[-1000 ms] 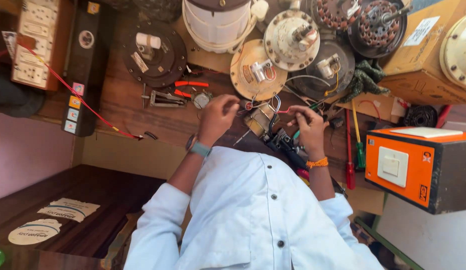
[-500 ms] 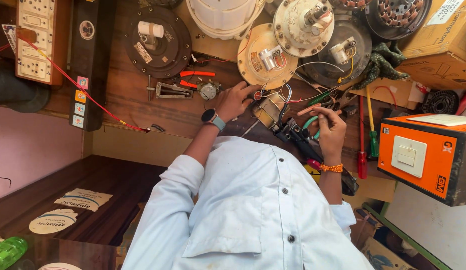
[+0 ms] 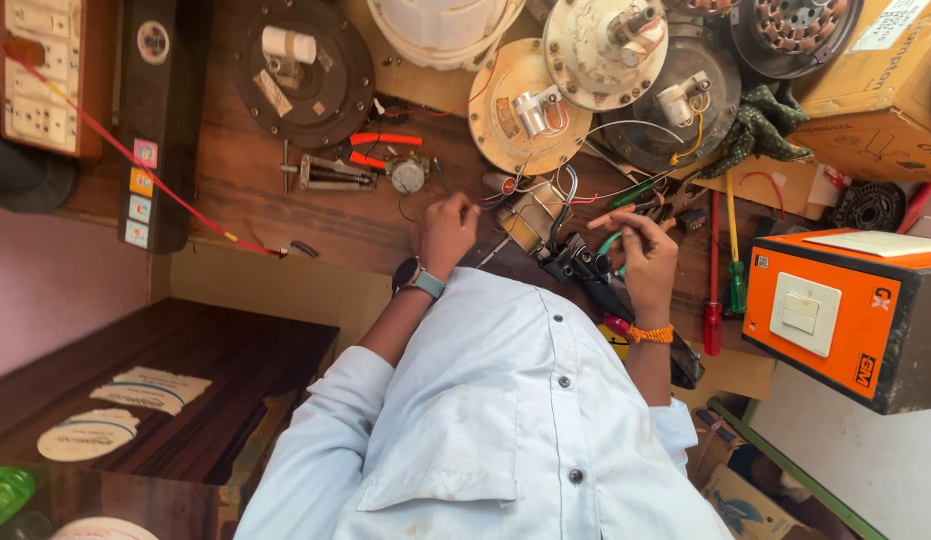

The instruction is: The person repairs a small electric motor at a cluttered workbench. They handle the motor's lead wires, twist and join wire ends by hand, use a hand tool to cut or strip wire insulation, and reposition the motor while working on its wiring connections.

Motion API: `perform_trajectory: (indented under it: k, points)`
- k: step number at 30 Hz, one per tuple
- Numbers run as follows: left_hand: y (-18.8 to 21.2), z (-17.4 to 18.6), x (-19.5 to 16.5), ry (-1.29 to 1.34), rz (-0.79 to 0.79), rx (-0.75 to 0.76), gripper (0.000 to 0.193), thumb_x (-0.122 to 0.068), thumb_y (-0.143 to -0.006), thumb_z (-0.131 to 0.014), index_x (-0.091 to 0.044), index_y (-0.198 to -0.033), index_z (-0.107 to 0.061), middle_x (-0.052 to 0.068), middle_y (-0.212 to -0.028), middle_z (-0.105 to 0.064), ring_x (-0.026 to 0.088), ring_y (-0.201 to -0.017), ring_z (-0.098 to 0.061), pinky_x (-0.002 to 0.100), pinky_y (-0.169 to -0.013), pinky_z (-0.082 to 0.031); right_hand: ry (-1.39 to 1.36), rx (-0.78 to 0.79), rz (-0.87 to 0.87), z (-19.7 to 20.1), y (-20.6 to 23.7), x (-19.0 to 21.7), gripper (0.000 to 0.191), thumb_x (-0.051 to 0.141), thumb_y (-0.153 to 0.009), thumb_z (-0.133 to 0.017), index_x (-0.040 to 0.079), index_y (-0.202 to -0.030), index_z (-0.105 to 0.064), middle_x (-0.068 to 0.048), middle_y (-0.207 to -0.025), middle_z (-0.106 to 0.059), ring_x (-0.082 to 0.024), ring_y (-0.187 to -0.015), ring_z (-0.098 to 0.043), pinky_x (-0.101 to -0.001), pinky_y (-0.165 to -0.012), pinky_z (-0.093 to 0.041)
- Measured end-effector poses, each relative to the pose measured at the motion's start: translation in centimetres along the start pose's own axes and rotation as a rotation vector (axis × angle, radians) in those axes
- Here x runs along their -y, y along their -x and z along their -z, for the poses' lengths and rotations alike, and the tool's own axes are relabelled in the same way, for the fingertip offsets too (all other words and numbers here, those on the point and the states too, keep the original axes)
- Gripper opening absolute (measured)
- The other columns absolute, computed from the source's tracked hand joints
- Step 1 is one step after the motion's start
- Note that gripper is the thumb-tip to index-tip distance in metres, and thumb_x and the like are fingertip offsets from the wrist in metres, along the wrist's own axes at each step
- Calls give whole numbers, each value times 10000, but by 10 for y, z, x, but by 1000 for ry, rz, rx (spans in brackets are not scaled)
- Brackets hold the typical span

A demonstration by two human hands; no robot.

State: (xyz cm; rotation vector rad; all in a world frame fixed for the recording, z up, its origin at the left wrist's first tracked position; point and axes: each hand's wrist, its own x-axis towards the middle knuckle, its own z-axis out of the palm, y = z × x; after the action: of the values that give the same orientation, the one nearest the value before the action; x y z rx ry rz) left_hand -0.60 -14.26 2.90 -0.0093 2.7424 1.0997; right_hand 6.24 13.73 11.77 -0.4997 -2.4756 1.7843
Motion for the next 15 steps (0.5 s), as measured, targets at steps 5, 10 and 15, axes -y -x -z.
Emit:
perform_trajectory:
  k: [5,10,15]
  points:
    - [12,5,-15,-1,71,122,435,-291,-876,-733,-211,-1296,-653,107,-848,-727,371,-833,-694,522,-698,-528,-17,101,14,-5,-13,-2,196,-9,-1072,-529,-35,-1161,-702,-81,-1044,-745,-96,-881,-667,-233,-766,-526]
    - [2,-4,-14,-222,-370,-176,426,-237,-769,-801,-100,-1162,-712,95,-997,-706,303,-1012,-583,472,-778,-507,-13,161,56,-7,-21,-1,187,11,-1076,-540,-35,-1167,-696,-83,-1055,-730,-114,-903,-706,-231,-769,-550]
    - [0,-11,-7,-162,-481,-128,127,-176,-868,-784,-106,-972,-762,20,-946,-712,247,-993,-587,422,-890,-464,-74,187,5,-7,-35,-5,217,90,-1072,-538,0,-1195,-692,-46,-1057,-715,-107,-867,-701,-235,-736,-588]
